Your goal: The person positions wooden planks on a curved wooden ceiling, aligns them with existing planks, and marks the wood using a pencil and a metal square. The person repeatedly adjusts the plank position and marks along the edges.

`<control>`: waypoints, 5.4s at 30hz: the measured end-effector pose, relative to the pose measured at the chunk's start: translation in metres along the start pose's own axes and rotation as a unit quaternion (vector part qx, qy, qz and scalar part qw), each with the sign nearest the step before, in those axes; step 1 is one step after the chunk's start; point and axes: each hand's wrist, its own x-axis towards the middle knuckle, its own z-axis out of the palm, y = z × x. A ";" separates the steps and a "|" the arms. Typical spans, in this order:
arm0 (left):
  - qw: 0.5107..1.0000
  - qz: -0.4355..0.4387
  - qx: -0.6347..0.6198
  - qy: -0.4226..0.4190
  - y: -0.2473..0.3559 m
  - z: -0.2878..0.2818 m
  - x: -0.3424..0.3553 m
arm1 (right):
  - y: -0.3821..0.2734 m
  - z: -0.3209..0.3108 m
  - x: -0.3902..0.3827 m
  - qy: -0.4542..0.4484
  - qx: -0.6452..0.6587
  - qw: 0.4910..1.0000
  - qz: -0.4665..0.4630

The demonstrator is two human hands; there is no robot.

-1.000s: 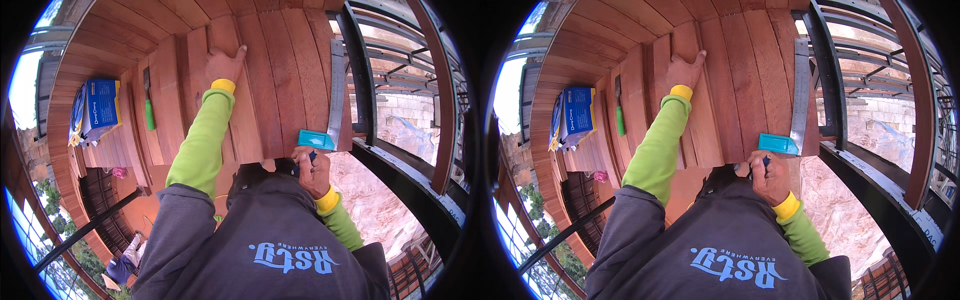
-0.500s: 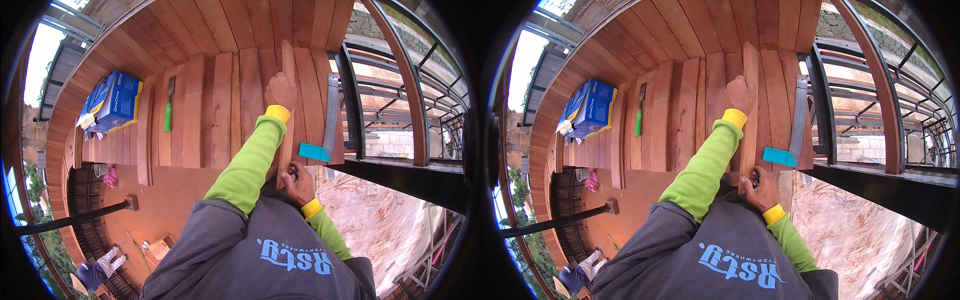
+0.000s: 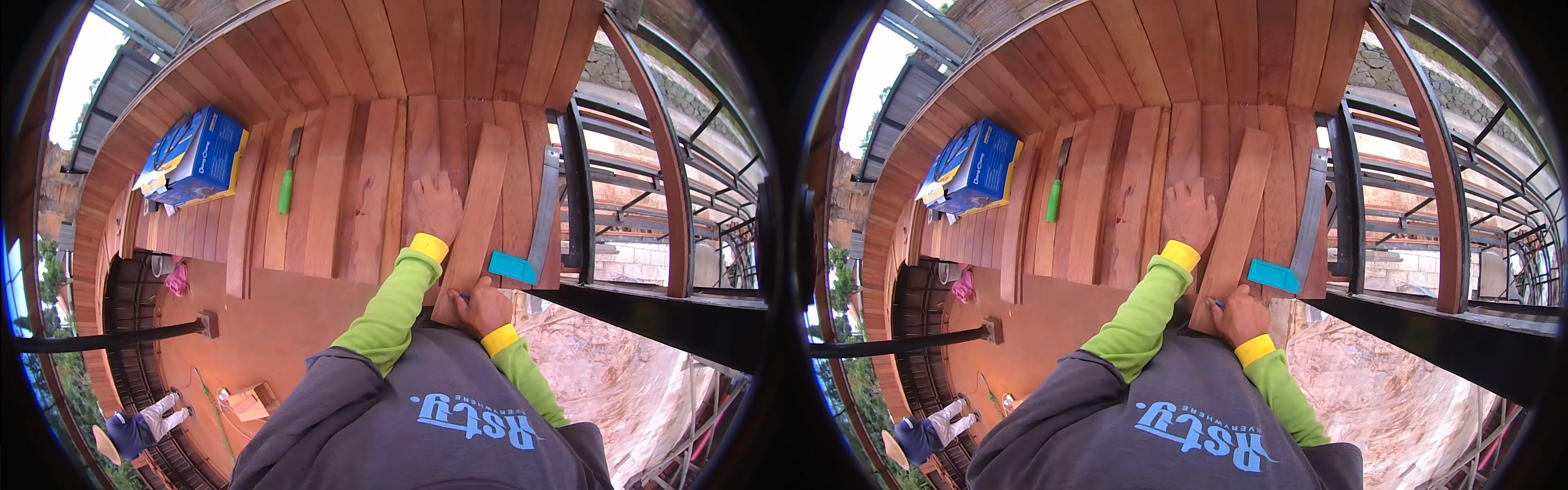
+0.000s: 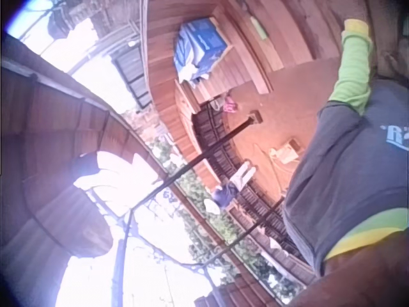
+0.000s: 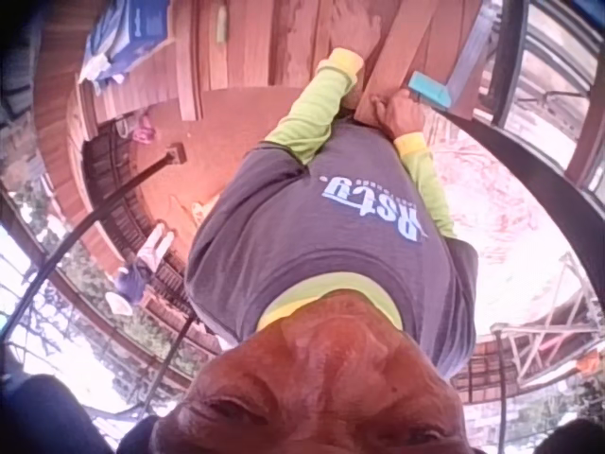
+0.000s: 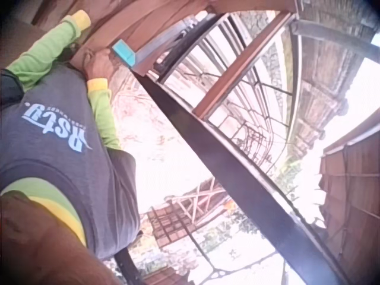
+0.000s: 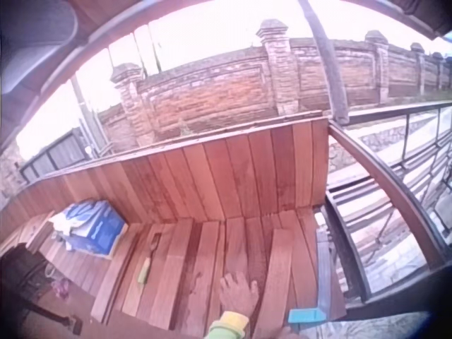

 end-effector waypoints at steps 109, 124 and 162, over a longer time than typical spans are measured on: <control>0.941 0.040 -0.324 0.087 -0.341 -0.398 -0.073 | 0.034 0.065 0.013 0.248 -0.002 0.961 0.122; 0.884 0.395 -0.040 -0.245 -0.183 -0.455 -0.061 | 0.061 0.055 0.003 0.200 0.104 0.972 0.067; 0.809 0.042 -0.489 -0.322 -0.041 -0.287 -0.156 | 0.116 0.084 -0.024 0.089 0.385 0.917 -0.052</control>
